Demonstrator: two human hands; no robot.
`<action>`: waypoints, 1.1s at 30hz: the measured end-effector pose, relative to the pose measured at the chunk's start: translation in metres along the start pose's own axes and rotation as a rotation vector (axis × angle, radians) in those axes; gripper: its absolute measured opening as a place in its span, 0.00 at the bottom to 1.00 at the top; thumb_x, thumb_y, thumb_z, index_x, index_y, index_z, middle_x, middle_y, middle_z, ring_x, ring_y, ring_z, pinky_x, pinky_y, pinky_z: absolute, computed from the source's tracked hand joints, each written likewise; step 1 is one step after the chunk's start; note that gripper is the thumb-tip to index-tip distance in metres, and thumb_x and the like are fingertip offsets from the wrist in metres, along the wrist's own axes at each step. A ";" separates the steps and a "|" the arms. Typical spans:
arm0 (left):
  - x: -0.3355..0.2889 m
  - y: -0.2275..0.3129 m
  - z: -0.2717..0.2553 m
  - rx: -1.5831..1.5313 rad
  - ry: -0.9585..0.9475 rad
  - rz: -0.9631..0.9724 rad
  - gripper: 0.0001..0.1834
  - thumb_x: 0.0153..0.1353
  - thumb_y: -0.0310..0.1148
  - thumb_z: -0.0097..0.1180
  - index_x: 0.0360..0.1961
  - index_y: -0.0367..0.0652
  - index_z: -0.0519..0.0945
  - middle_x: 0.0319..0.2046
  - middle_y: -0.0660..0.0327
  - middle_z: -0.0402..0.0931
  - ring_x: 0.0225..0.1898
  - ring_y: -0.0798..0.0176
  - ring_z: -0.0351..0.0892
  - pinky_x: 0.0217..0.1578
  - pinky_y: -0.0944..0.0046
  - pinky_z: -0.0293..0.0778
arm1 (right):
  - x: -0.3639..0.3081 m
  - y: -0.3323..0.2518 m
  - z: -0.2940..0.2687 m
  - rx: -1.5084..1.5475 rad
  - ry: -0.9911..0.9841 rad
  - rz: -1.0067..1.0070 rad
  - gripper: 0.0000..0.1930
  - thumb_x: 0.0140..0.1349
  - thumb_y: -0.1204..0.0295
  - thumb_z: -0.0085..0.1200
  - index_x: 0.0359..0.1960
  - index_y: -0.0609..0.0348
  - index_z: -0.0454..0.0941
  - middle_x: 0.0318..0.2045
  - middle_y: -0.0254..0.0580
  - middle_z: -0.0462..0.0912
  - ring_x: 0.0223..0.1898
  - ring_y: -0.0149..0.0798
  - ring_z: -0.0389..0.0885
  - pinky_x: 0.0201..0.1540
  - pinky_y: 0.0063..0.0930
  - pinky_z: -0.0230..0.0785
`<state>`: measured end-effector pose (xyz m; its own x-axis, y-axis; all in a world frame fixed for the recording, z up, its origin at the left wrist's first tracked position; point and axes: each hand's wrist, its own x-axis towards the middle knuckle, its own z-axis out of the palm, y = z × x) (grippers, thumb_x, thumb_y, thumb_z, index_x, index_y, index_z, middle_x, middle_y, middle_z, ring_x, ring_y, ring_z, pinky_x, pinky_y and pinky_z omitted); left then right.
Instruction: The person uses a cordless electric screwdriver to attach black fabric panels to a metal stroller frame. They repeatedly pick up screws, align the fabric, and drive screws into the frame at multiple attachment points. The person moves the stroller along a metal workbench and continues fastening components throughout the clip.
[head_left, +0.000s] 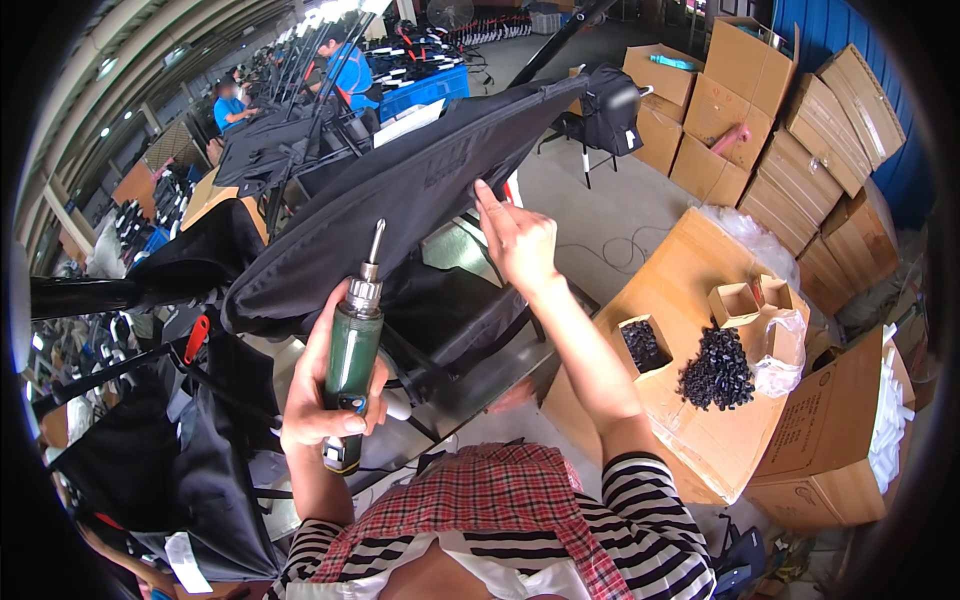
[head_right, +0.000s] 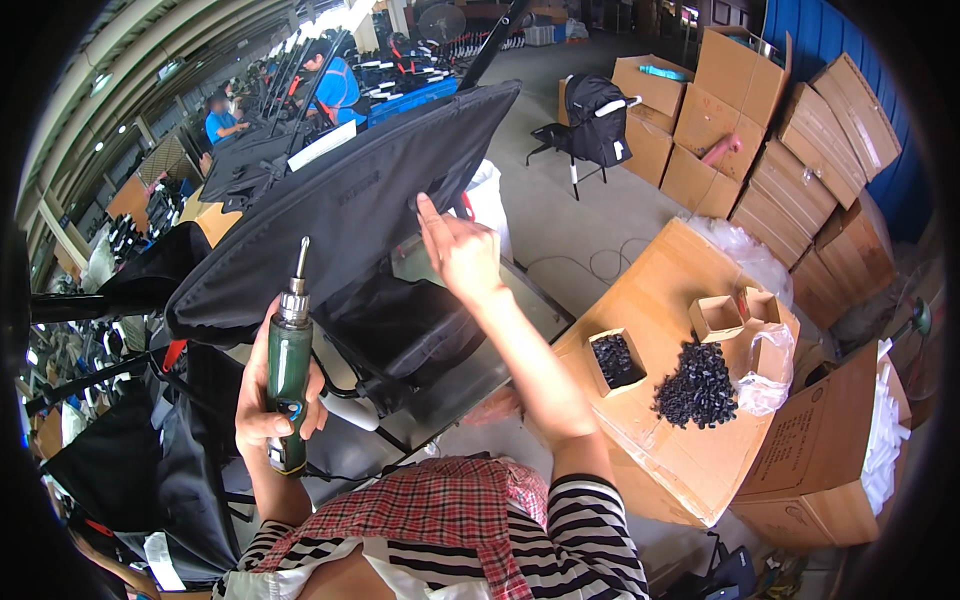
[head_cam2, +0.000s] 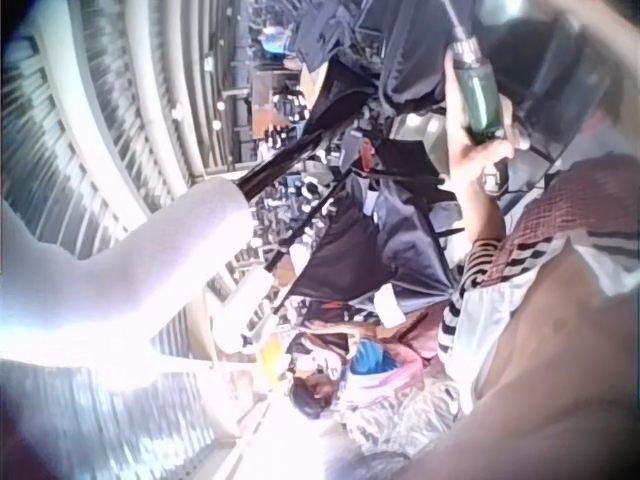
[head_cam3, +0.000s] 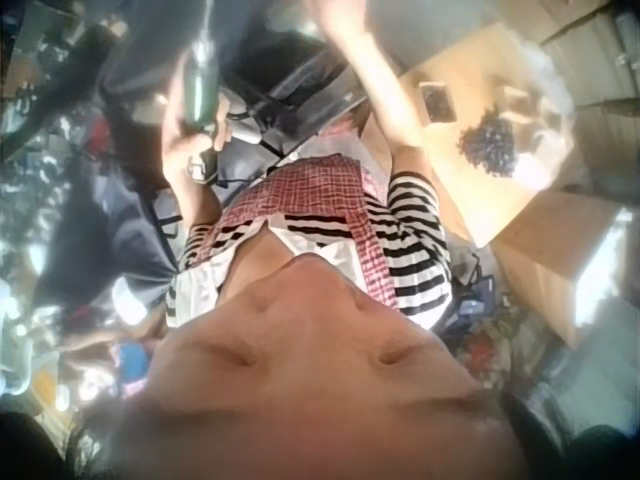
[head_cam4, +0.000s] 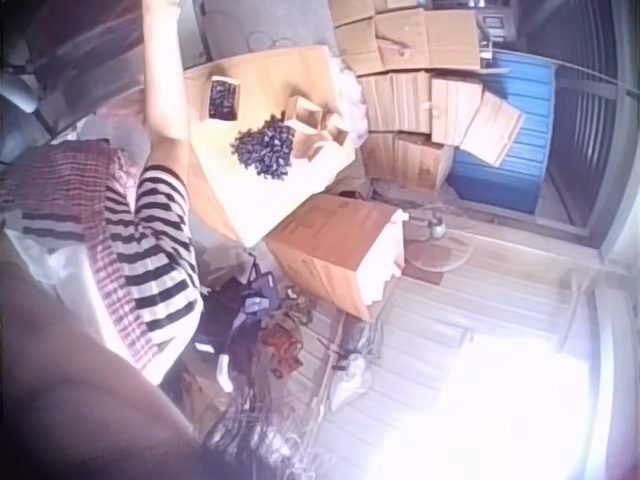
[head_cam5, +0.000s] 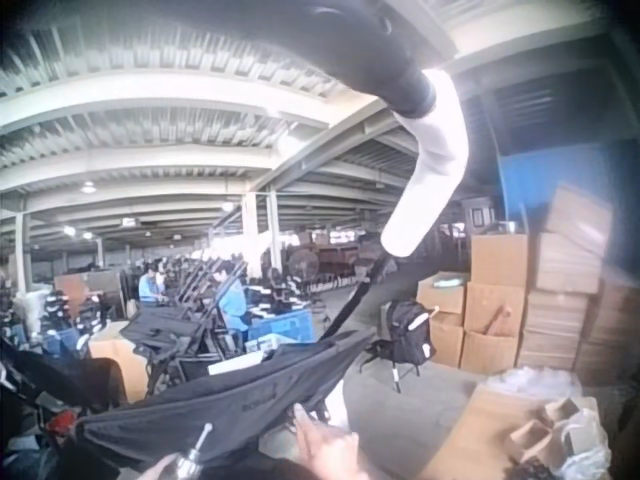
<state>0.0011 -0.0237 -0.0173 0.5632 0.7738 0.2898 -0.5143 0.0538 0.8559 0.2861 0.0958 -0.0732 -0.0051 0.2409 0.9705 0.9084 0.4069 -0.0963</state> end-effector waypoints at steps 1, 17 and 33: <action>0.000 0.001 0.000 -0.001 0.007 -0.001 0.70 0.35 0.20 0.71 0.78 0.48 0.40 0.28 0.48 0.76 0.18 0.58 0.80 0.23 0.61 0.78 | 0.001 0.006 -0.003 -0.014 -0.030 -0.081 0.22 0.57 0.75 0.65 0.55 0.54 0.83 0.15 0.35 0.74 0.15 0.37 0.75 0.21 0.31 0.68; 0.010 0.006 -0.004 -0.052 -0.030 -0.012 0.70 0.38 0.18 0.71 0.79 0.51 0.38 0.26 0.50 0.74 0.18 0.58 0.79 0.22 0.62 0.75 | 0.012 0.013 -0.034 -0.052 -0.199 -0.090 0.06 0.61 0.74 0.61 0.40 0.58 0.81 0.17 0.38 0.78 0.18 0.41 0.81 0.21 0.33 0.72; 0.011 0.005 -0.004 -0.030 -0.029 -0.033 0.70 0.37 0.20 0.73 0.79 0.50 0.39 0.25 0.51 0.74 0.18 0.59 0.78 0.22 0.64 0.75 | 0.008 -0.012 0.008 -0.021 0.042 0.319 0.11 0.61 0.67 0.64 0.23 0.58 0.80 0.10 0.42 0.76 0.13 0.47 0.79 0.20 0.36 0.71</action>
<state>0.0024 -0.0122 -0.0118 0.5988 0.7526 0.2740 -0.5137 0.0984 0.8523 0.2717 0.1003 -0.0662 0.2978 0.3165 0.9006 0.8700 0.2983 -0.3925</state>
